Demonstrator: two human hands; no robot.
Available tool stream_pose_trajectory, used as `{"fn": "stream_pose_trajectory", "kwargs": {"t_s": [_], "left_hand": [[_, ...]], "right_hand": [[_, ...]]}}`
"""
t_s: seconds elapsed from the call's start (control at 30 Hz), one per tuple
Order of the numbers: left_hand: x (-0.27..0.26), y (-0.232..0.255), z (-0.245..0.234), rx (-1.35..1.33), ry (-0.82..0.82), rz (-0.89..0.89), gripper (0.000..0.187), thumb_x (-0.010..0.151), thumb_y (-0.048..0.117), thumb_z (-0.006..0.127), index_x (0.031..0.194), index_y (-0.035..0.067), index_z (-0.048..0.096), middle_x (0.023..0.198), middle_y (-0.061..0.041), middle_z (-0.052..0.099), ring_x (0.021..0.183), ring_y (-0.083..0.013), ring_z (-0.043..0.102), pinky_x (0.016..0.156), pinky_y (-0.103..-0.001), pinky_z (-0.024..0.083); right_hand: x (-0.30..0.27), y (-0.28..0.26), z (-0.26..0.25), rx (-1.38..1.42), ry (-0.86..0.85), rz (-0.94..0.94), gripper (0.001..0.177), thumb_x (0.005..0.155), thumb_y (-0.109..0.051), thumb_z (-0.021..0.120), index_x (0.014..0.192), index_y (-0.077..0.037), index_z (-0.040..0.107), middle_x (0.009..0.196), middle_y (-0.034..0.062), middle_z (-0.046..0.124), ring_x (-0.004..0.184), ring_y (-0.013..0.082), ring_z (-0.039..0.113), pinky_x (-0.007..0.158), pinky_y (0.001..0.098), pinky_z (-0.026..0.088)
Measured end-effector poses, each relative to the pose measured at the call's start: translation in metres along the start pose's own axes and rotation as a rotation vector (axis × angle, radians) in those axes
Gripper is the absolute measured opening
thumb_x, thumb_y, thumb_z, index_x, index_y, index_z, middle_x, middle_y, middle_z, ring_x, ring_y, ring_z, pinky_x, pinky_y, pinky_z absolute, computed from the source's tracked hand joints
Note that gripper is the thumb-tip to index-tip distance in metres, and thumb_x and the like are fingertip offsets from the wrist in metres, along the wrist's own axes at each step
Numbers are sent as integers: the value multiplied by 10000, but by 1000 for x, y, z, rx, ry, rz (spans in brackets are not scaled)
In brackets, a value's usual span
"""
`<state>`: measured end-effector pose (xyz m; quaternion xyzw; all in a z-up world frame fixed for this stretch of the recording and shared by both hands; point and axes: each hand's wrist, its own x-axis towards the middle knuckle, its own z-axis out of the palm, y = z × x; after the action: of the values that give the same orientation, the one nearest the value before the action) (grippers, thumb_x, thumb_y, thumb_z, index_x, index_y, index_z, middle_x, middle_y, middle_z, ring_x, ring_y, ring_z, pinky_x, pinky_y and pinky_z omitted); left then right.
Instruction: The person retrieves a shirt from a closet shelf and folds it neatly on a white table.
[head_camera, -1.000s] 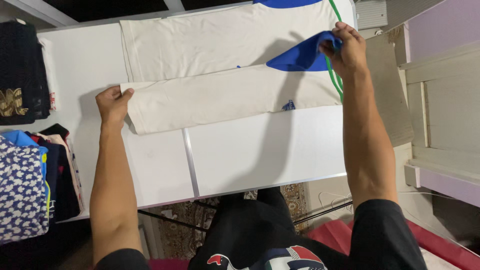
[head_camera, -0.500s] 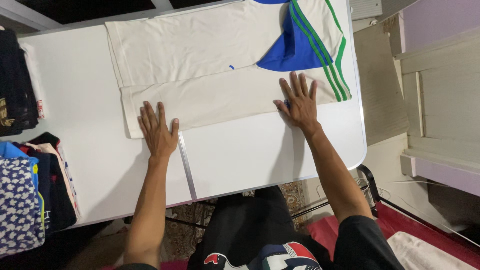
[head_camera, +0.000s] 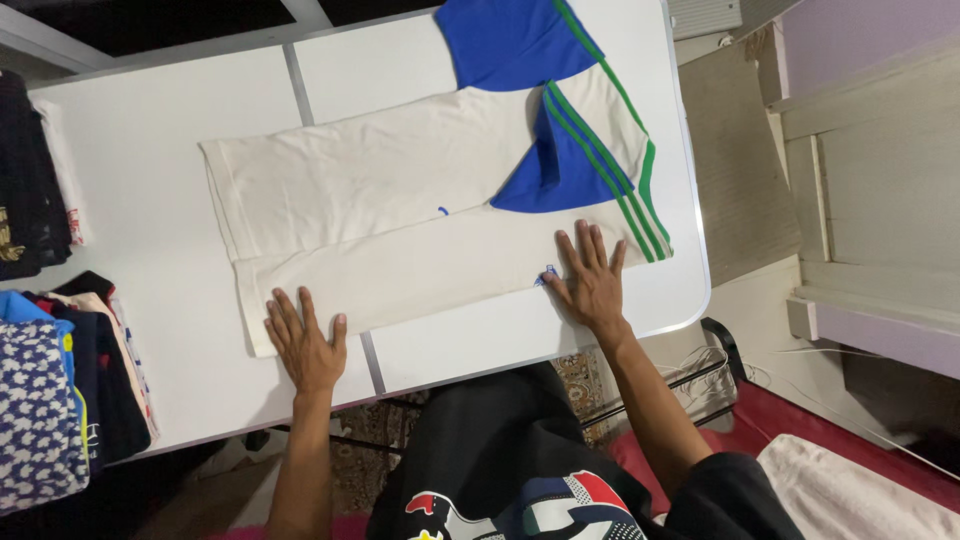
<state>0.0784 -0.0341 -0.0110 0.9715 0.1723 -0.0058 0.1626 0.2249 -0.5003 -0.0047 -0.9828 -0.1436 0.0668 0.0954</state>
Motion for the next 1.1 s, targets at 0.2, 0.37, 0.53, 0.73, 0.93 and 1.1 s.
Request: {"fn": "stream_pose_trajectory", "kwargs": {"t_s": [0.2,0.37,0.53,0.73,0.93,1.1], "left_hand": [[-45,-14,2,-31,-1,-91,879,1016,628,380,1642,34,216,1715,-255,89,1602,-398,45,1286,-564,6],[-44,3,-3,130,51,-187,832,1044,543,439,1629,-6,220,1701,-296,62,1575,-422,10,1241,-573,-41],[-32,120,36,-33,-110,113,656,1036,356,482,1593,69,290,1704,-202,93,1582,-373,72,1271,-559,15],[-31,198,68,18,-130,336,667,1056,377,432,1636,95,262,1721,-193,74,1599,-348,73,1290,-528,24],[-24,95,40,169,-204,139,737,1033,611,229,1638,191,193,1706,-145,8,1572,-309,16,1245,-520,-28],[-41,-8,-8,109,-76,-236,717,1058,570,251,1645,163,189,1708,-198,-30,1584,-391,-22,1252,-534,-53]], "right_hand": [[-29,58,-2,37,82,103,649,1065,-531,413,1618,-196,365,1717,158,215,1589,321,179,1285,548,56],[-32,66,0,-1,195,134,596,1107,-443,455,1623,-163,355,1721,131,225,1617,314,177,1312,571,70],[-24,-35,27,93,192,-166,648,1063,-442,472,1629,-177,298,1716,123,157,1597,323,147,1271,599,19],[-42,-95,28,87,-125,-306,599,1081,-420,382,1637,-223,281,1724,75,118,1594,273,116,1274,553,21],[-47,31,3,54,190,-154,585,1127,-464,273,1653,-207,249,1739,60,88,1606,225,73,1288,491,-52],[-69,94,-29,87,113,97,549,1083,-418,381,1576,-180,432,1693,99,290,1577,273,230,1289,526,64]]}}
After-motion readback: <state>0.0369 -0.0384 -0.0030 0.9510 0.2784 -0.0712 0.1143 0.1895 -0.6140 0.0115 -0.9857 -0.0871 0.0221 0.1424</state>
